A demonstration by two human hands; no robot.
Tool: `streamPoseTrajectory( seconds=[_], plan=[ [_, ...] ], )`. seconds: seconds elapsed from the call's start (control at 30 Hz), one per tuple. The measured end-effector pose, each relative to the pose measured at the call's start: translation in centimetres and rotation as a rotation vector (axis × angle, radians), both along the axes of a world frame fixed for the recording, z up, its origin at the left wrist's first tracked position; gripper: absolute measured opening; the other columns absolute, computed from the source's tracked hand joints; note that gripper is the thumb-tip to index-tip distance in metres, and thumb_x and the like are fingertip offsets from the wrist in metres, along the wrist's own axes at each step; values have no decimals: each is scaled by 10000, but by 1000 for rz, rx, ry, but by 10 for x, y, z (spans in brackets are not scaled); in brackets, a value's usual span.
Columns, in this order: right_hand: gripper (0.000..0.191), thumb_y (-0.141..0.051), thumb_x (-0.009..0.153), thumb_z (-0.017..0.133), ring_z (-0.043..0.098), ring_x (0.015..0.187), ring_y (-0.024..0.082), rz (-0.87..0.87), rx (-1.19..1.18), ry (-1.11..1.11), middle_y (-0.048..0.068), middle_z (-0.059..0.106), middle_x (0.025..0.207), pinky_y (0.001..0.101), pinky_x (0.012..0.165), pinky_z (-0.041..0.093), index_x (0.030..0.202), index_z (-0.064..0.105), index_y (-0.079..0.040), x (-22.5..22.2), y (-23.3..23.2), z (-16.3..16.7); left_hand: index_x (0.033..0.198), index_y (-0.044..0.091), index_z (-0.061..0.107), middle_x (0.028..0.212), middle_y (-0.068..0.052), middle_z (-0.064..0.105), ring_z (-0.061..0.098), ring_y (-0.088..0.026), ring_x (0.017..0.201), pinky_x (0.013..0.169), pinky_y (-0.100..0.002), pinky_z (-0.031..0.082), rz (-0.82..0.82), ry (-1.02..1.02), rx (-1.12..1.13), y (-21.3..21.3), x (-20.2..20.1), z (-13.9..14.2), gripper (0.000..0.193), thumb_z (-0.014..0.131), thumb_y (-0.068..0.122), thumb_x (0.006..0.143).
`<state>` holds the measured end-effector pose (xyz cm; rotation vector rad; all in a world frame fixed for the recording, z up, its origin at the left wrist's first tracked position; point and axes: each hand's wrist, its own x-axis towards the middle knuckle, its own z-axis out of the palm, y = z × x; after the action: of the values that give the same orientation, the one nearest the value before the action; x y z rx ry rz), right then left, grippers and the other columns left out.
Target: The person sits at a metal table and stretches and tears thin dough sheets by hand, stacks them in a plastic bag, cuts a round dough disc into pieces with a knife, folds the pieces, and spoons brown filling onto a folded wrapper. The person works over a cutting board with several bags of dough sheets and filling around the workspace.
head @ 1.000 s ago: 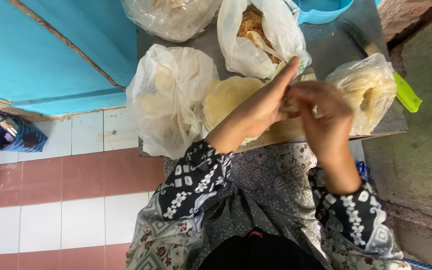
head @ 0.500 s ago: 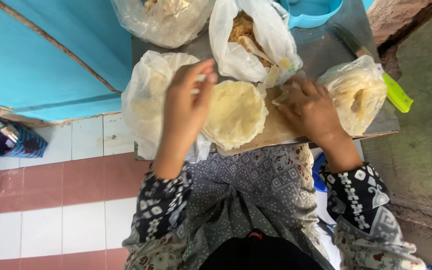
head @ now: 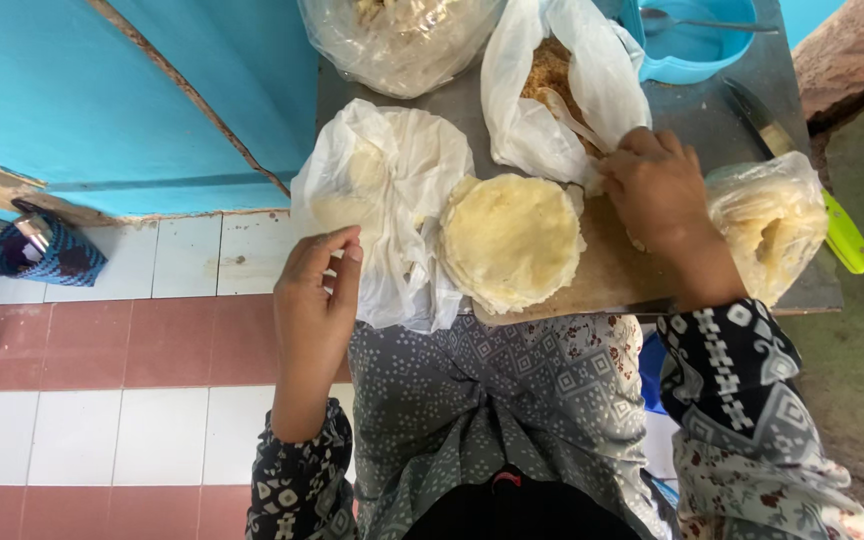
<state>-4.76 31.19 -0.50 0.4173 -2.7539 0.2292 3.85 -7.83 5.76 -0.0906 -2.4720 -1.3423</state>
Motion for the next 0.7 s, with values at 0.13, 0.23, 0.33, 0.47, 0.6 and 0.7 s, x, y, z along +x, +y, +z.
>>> streamPoseTrajectory(
  seconds=[0.13, 0.23, 0.33, 0.47, 0.6, 0.7],
  plan=[
    [48, -136, 987, 778, 603, 1139, 279, -9, -90, 53, 49, 691, 1183, 440, 1003, 471, 1025, 775, -107, 17, 27, 13, 1195, 89, 714, 1094, -76, 719, 711, -177, 831, 706, -318, 564, -24, -83, -75, -3, 8, -14, 270, 723, 209, 953],
    [34, -129, 1008, 780, 596, 1171, 285, -103, -2, 104, 52, 704, 1196, 450, 997, 462, 1000, 768, -98, 33, 41, 19, 1327, 63, 636, 1251, -163, 629, 629, -336, 1112, 912, -430, 534, -173, 127, -333, 1, 18, -25, 495, 785, 241, 889],
    [125, -4, 904, 696, 599, 1192, 300, -128, 82, 98, 65, 707, 1161, 461, 1025, 470, 940, 767, -100, 43, 39, 16, 1361, 52, 600, 1290, -184, 598, 565, -403, 1160, 950, -516, 463, -239, 66, -470, 4, 24, -35, 709, 830, 309, 742],
    [75, -158, 987, 752, 606, 1163, 262, 58, 131, 47, 60, 696, 1157, 474, 1119, 464, 948, 751, -93, 52, 19, 4, 1337, 63, 614, 1259, -161, 636, 622, -368, 1119, 932, -502, 495, -213, 43, -498, 0, 21, -45, 573, 757, 177, 793],
    [100, -150, 984, 734, 615, 1178, 287, -18, 141, 22, 81, 694, 1195, 449, 1079, 461, 1053, 754, -81, 57, 10, 21, 1220, 50, 666, 1127, -123, 699, 696, -257, 923, 732, -375, 566, -171, -69, -228, -13, 20, -47, 290, 682, 133, 943],
    [101, -107, 915, 753, 629, 1139, 336, -63, 81, 34, 117, 703, 1185, 474, 1013, 491, 1011, 749, -74, 58, -6, 48, 1108, 52, 711, 920, -68, 742, 647, -137, 674, 535, -269, 487, -74, -239, 78, -21, 13, -43, 174, 643, 174, 1003]
  ],
)
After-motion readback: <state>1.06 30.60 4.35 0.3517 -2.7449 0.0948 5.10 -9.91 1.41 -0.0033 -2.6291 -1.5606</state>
